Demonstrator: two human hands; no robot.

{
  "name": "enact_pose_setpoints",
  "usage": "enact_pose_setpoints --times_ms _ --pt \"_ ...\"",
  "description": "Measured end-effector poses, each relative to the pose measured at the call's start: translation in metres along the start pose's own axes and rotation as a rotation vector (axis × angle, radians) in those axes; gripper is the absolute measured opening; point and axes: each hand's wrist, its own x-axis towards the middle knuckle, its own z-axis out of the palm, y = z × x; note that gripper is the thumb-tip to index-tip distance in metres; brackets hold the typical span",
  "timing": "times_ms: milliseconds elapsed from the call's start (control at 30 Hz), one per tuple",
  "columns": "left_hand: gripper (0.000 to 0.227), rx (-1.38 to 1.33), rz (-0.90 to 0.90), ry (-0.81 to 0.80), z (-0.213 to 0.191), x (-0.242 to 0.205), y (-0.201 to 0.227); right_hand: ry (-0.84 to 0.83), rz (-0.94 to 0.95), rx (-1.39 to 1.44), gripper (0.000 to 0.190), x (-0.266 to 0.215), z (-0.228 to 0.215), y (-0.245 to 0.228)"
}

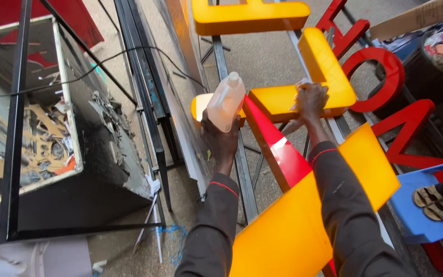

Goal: The person pours liquid from a plastic bottle onto a cloth and wipes the surfaces of large red and yellow letters. The person moves between different letters, repeatedly applying liquid and wiping the surfaces.

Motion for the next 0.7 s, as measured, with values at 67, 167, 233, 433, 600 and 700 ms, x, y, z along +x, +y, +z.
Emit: enact_pose_setpoints --times_ms 67,167,233,433,600,700 --pt "0.106 -0.017 0.019 0.01 0.0 0.004 0.009 0.052 -0.061 0.075 0.016 0.0 0.006 -0.018" --pt "0.106 -0.016 0.025 0.026 -0.003 0.009 0.013 0.09 -0.254 0.103 0.02 -0.013 0.024 -0.063" --pt "0.106 -0.01 0.001 0.022 -0.001 0.012 0.012 0.076 -0.382 0.04 0.024 -0.019 0.029 -0.085" --pt "0.108 -0.006 0.124 0.071 0.007 0.009 0.01 0.018 -0.618 0.328 0.033 -0.034 0.001 -0.077" --pt "0.11 -0.021 0.049 0.016 0.004 0.008 0.003 -0.279 -0.417 0.321 0.012 -0.071 -0.022 -0.04" --pt "0.108 -0.021 0.018 -0.015 -0.003 0.007 0.008 -0.614 0.175 0.398 0.038 -0.064 -0.039 -0.059"
